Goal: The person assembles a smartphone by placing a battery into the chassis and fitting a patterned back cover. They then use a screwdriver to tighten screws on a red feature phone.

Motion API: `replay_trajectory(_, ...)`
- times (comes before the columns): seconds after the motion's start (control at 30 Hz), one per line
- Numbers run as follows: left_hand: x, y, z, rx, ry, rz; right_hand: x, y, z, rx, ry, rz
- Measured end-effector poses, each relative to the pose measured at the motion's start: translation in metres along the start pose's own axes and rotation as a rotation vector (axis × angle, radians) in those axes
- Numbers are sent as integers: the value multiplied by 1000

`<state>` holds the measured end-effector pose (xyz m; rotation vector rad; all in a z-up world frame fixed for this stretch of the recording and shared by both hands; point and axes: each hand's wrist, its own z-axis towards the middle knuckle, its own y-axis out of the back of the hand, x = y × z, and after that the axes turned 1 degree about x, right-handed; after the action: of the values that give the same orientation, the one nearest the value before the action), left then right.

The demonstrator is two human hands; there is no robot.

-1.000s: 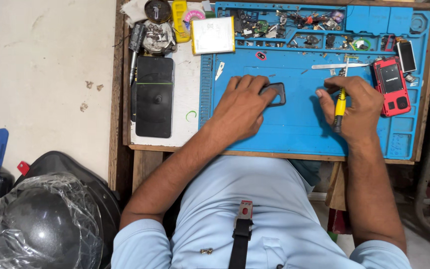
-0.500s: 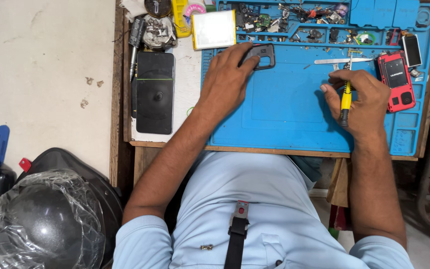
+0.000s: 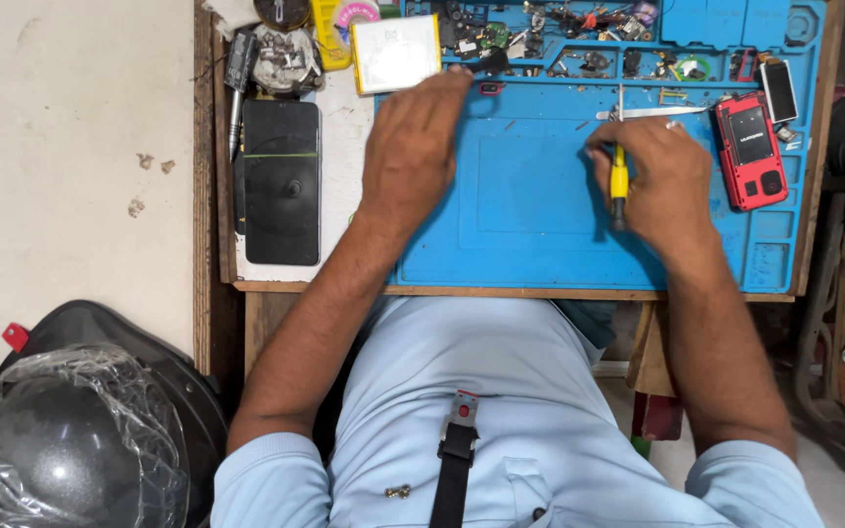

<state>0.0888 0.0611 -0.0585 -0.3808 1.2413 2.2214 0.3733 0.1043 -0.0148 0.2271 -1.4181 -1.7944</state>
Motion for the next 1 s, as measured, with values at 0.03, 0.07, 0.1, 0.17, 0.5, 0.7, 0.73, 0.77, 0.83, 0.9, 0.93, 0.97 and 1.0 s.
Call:
replay_trajectory(0.03,0,6,1,-46,13,-36,1,0,6,36,4,-30)
replay_trajectory(0.07,0,10,3,-93,25,-72,2,0,13,73,9,-60)
replay_trajectory(0.1,0,16,5,-146,67,-82,4,-2,19,96,25,-33)
replay_trajectory(0.17,1,26,13,-256,148,-104,8,-8,32,141,57,17)
replay_trajectory(0.5,33,87,23,-439,-18,-211,36,-49,54,93,360,-325)
replay_trajectory(0.7,22,91,25,-135,-109,128,33,-55,59,125,363,-363)
replay_trajectory(0.73,22,94,27,-122,-119,181,30,-55,59,127,348,-350)
replay_trajectory(0.77,24,98,29,-104,-130,234,27,-54,57,129,330,-334)
replay_trajectory(0.83,32,113,30,-44,-74,300,14,-46,56,84,244,-304)
replay_trajectory(0.9,41,128,26,68,53,320,-2,-34,52,2,186,-306)
replay_trajectory(0.93,45,133,22,150,149,305,-9,-29,50,-58,170,-323)
replay_trajectory(0.97,48,136,20,226,242,288,-15,-24,50,-51,143,-345)
replay_trajectory(1.0,48,136,17,255,269,256,-18,-21,50,-44,115,-367)
